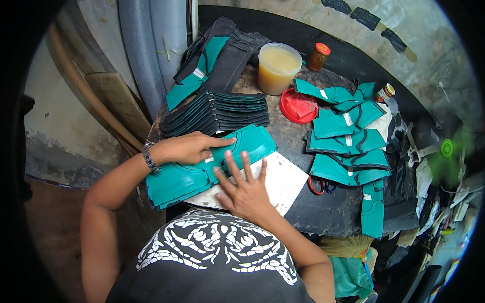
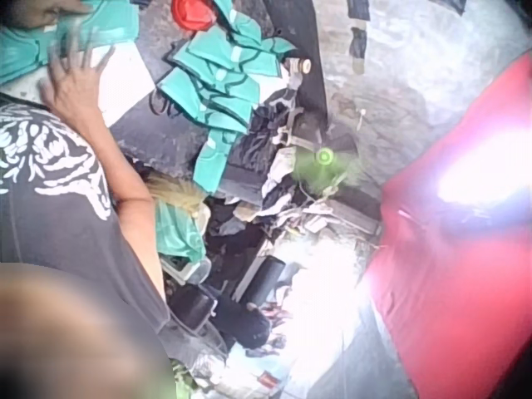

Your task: The person repeatedly folds green and black fabric pieces on a work table, aligning edges and stacking them into a neat pile. The person handles the fabric by hand without using tools.

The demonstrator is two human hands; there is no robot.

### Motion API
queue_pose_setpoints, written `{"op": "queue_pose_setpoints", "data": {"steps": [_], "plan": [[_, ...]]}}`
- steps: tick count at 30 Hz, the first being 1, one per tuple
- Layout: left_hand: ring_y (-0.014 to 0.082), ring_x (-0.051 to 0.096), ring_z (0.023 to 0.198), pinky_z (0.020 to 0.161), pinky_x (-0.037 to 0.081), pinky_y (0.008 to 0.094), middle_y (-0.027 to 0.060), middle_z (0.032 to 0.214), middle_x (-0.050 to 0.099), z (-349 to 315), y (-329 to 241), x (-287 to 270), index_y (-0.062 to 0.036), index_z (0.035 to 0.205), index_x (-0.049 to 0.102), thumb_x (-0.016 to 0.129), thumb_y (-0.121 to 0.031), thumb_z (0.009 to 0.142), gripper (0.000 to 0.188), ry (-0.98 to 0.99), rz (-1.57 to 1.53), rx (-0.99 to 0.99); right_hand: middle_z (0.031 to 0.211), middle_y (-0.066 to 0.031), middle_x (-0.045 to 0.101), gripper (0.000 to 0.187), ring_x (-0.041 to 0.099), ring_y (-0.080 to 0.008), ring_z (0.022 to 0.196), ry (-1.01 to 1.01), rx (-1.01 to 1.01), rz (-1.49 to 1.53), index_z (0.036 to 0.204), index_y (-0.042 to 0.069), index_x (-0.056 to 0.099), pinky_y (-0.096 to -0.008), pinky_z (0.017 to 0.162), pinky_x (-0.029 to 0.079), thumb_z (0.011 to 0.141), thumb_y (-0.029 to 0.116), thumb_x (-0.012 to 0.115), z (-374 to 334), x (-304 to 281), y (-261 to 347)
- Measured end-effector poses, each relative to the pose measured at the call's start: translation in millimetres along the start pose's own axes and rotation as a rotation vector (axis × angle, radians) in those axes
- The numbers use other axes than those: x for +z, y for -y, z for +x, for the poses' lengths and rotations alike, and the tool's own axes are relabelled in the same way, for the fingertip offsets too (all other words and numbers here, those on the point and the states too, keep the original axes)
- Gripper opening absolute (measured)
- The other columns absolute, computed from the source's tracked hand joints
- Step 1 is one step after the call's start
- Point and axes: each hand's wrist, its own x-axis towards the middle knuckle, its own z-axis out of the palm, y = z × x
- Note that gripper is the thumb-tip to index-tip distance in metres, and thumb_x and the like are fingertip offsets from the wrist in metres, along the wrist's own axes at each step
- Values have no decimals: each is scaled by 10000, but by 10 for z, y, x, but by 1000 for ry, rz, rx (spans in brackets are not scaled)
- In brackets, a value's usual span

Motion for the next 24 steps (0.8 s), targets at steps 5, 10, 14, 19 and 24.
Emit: {"op": "queue_pose_setpoints", "data": {"steps": [5,10,14,19,24], "plan": [[424,671,836,749,517,465,319,922,635,-30,71,70,-76,1578,208,559,-2,868,795,-117,-15,72,1652,-196,159,467,-20,-479,1516,-6,37,190,1357,386,616,-707,1116,-117,919,542,576,-47,-30,-25],[455,665,913,797,523,484,340,975,642,-82,103,111,-8,1512,257,560,-37,921,665,-151,-24,66,1596,-175,312,321,130,-439,1510,-209,134,95,1130,226,752,-697,1134,-61,880,400,649,-191,-121,-350],[450,652,869,768,507,491,289,941,633,-107,63,205,-2,1323,412,554,-43,935,415,-338,-74,164,1402,-187,469,521,408,-369,1340,-525,468,484,1381,75,519,-512,1127,259,889,168,665,-183,-111,-544],[316,567,1092,916,457,409,155,1112,554,-49,-4,171,-12,1163,506,602,-103,936,263,-439,-69,283,1248,-185,507,985,542,-225,1063,-845,542,1003,1587,69,-17,-356,970,432,878,-18,660,-196,-14,-604],[261,559,900,880,403,373,128,971,597,-7,-209,-32,-16,1061,584,618,-172,933,205,-495,-25,168,1260,-191,499,1179,566,-223,1060,-863,469,1347,1553,232,-246,-341,917,493,863,-75,659,-64,-69,-379]]}}
